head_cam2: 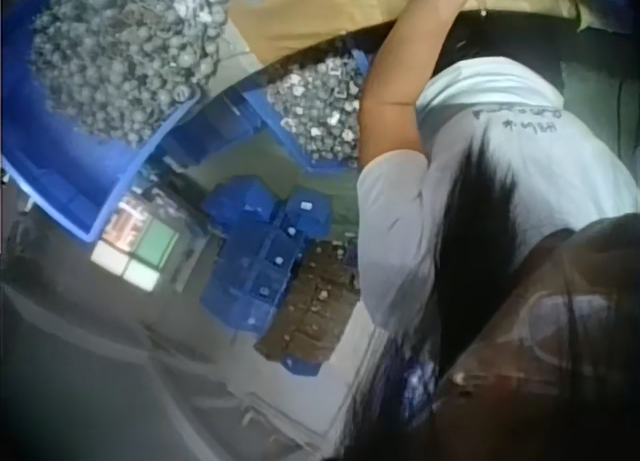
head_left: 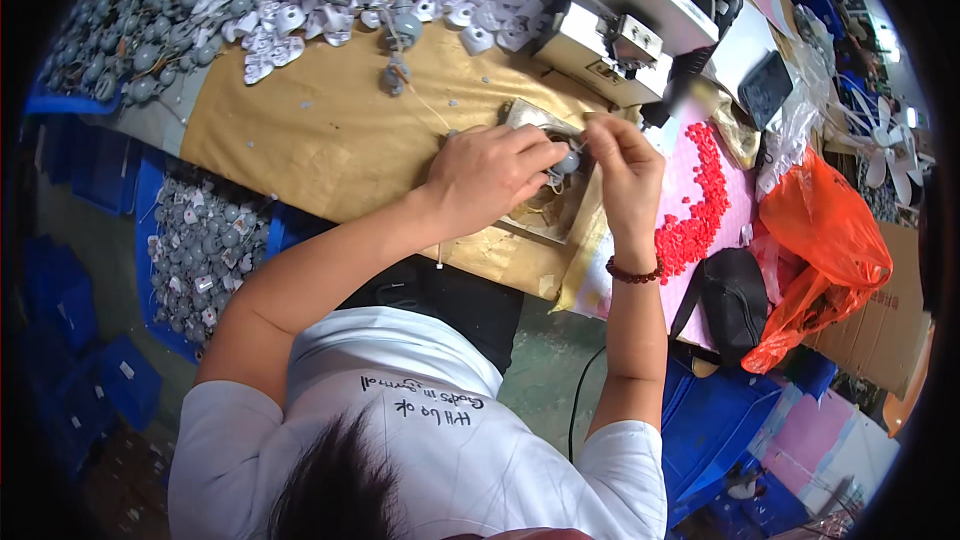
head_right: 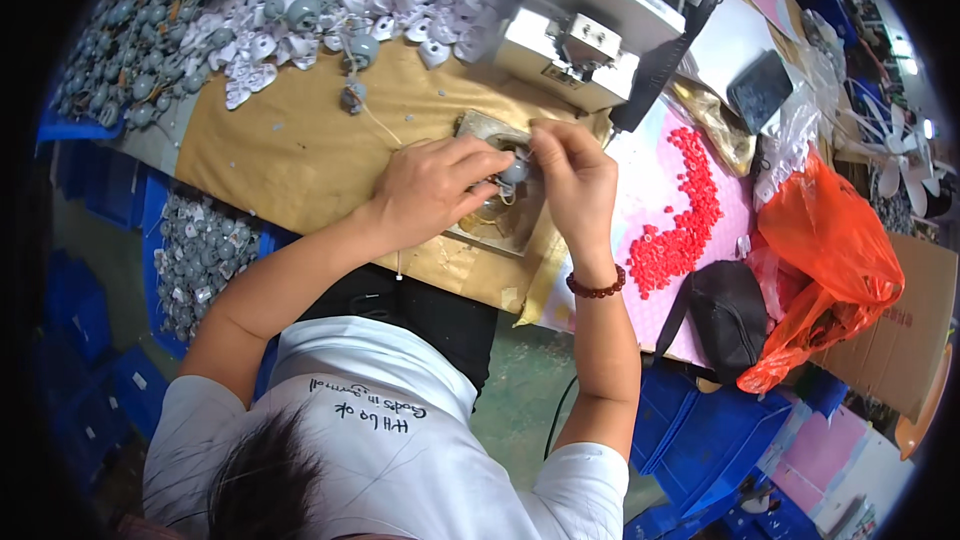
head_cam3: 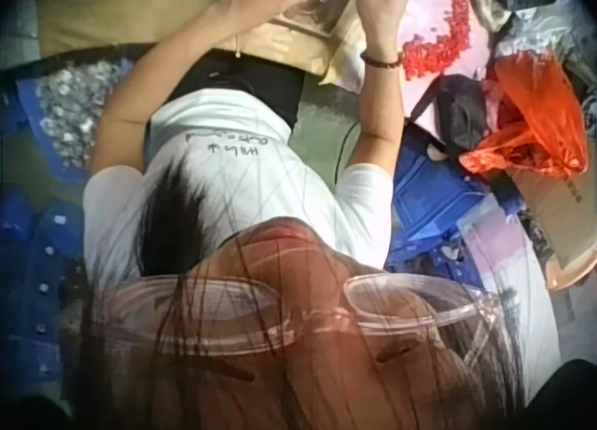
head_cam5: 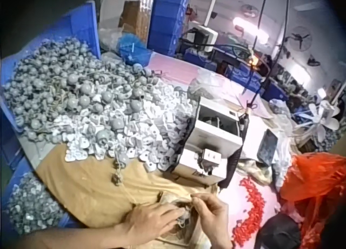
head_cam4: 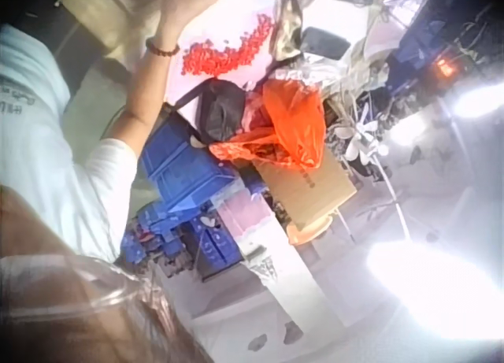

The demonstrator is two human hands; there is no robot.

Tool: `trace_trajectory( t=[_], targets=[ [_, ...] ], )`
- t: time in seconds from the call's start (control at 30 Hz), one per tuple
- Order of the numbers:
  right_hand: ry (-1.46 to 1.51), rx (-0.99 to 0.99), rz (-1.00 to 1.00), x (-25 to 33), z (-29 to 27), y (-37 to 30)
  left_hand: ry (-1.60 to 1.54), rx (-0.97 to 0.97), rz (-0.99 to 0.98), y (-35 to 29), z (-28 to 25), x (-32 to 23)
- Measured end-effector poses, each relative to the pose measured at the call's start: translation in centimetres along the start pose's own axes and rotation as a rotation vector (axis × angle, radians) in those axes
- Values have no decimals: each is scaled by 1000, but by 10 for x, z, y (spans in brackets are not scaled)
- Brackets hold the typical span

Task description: Assemble small motor-driven components using an electric screwdriver at a factory workstation.

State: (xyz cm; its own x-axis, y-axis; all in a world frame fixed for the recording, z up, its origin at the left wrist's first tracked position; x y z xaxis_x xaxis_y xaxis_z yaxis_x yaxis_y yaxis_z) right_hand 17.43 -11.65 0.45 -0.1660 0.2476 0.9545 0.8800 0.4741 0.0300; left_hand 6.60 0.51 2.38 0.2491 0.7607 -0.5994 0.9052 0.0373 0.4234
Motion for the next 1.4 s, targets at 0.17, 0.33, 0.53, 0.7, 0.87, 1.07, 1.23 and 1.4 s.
trace_trajectory(
  t=[0.17, 0.33, 0.53, 0.7, 0.87, 1.07, 1.23, 1.4],
  targets=[
    [388, -203, -224, 65, -20, 28, 17, 11, 25, -12, 0, 1],
    [-231, 98, -19, 13, 2, 15, 97, -45, 49, -24, 2, 0],
    [-94, 18, -48, 16, 0, 3, 124, -150, 31, -29, 4, -2],
    [-278, 123, -256, 52, 33, 9, 59, -211, -56, -32, -5, -3],
    [-216, -19, -169, 56, 14, 3, -58, -273, -44, -31, -28, -12],
    [147, 184, -164, 95, 59, 18, -73, -204, -91, -60, -105, -5],
    [357, 663, -281, 120, 102, -13, -18, -411, -448, -187, -255, 51],
    [32, 387, 19, 37, 7, 6, 474, -644, -1089, -421, -383, 112]
  ],
)
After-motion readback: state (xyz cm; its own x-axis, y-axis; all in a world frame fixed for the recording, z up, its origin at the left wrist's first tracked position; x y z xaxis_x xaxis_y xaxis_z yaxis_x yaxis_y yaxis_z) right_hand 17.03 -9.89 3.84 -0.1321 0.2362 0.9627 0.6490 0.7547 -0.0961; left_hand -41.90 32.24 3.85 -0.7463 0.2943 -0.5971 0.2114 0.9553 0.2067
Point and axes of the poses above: each hand's wrist, its own y-axis towards the middle knuckle, its own z-axis out of the palm, x = y × z, the point moved 9 cm from there along y, towards the middle knuckle, and after that the axes turned 1 degree about -x, right-handed, at the moved point
